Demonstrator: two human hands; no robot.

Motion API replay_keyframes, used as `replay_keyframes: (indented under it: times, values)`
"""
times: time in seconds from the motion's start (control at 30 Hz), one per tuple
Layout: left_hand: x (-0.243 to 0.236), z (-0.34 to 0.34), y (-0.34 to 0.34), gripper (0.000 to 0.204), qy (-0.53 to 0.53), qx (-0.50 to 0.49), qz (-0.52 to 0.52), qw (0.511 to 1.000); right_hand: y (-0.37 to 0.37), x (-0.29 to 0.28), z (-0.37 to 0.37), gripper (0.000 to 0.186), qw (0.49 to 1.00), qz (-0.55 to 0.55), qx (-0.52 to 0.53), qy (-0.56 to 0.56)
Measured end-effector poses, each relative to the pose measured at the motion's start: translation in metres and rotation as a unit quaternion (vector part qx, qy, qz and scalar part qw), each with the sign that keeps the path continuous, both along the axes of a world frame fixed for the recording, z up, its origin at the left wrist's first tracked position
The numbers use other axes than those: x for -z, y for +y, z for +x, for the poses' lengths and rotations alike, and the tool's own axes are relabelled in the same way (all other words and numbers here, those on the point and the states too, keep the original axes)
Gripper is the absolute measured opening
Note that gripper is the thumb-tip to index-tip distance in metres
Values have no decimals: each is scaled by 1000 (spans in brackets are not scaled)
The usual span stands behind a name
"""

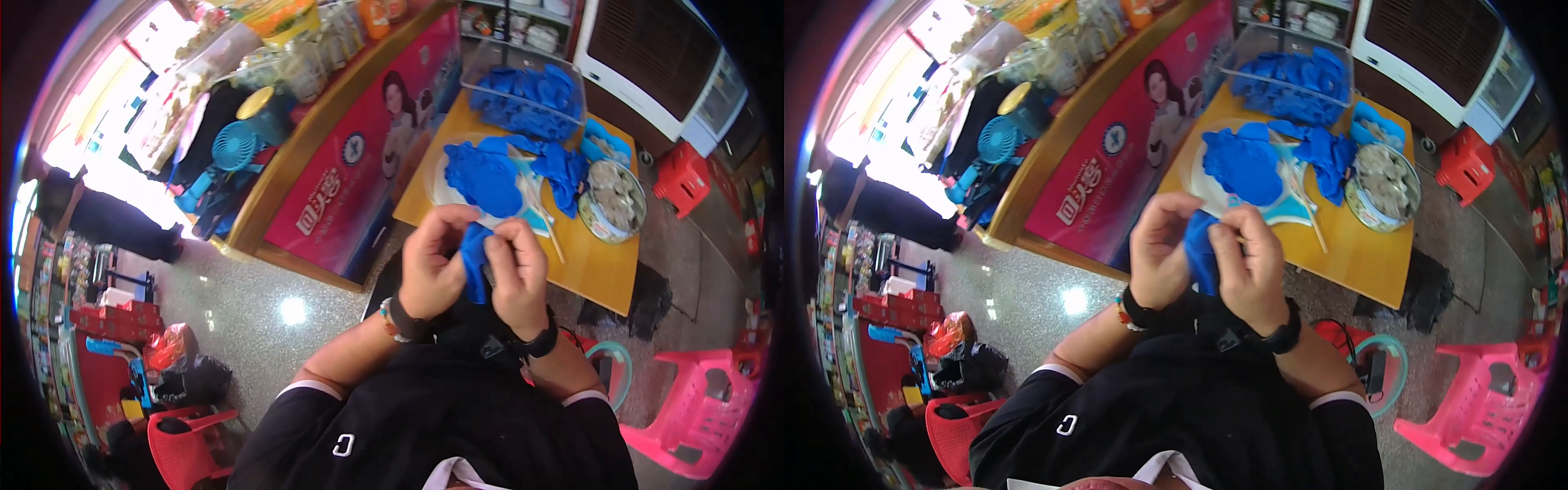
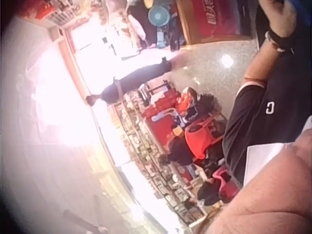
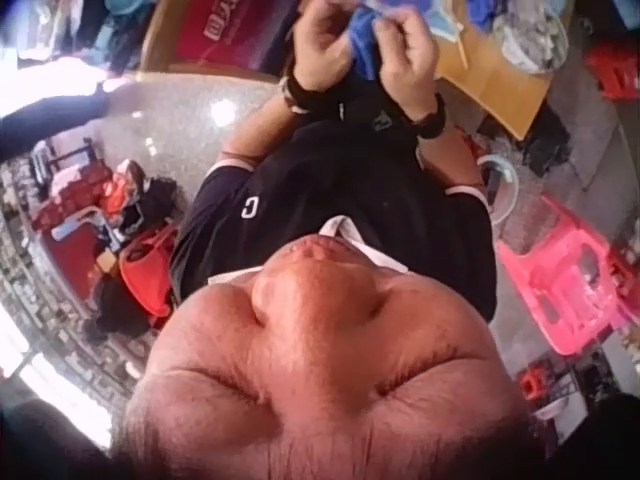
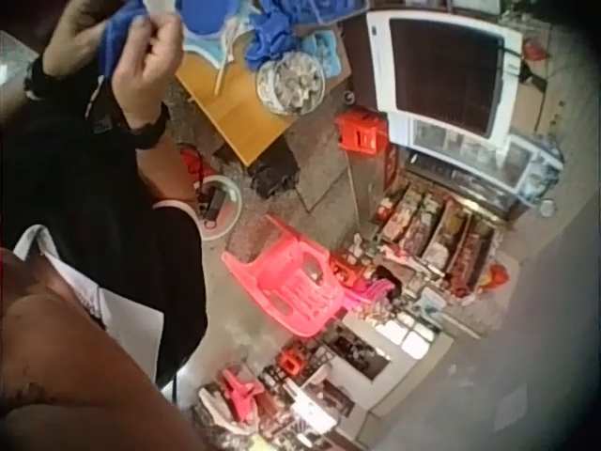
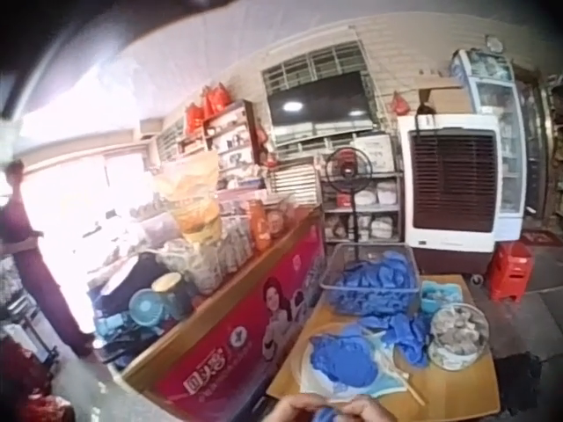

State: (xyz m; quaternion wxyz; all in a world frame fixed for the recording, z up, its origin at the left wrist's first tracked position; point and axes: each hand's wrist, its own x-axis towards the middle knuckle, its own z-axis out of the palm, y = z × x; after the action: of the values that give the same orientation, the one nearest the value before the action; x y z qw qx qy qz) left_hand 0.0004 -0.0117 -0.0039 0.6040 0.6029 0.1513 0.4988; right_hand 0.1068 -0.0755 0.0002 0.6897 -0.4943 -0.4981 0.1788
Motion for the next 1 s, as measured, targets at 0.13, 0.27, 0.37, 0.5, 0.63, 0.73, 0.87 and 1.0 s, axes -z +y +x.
replay_keyframes:
  times: [0.13, 0.27, 0.37, 0.5, 0.63, 0.73, 0.87, 1.0]
  values:
    - [3, -3, 7, 14, 55, 0, 106, 993, -2, 1, 4, 7, 998, -49, -5, 38]
    - [10, -2, 3, 15, 22, -8, 32, 999, -12, 4, -6, 12, 987, -70, -19, 145]
    - [5, -4, 3, 13, 47, -41, 32, 998, -18, 12, -6, 13, 985, -93, -85, 118]
    - [-6, -3, 5, 14, 28, -24, 61, 997, -13, 13, -2, 16, 992, -79, -68, 66]
    - [-1, 2, 4, 15, -59, 108, -95, 988, -14, 7, 1, 18, 991, -75, -61, 91]
    - [1, 1, 6, 18, -24, 43, -31, 998, -7, 5, 0, 16, 990, -84, -72, 82]
    - [2, 6, 5, 18, 32, -33, 39, 998, -12, 5, 6, 14, 996, -59, -60, 29]
    - [-3, 3, 6, 20, 96, -153, 204, 962, -21, 3, 12, 10, 987, -94, -106, -81]
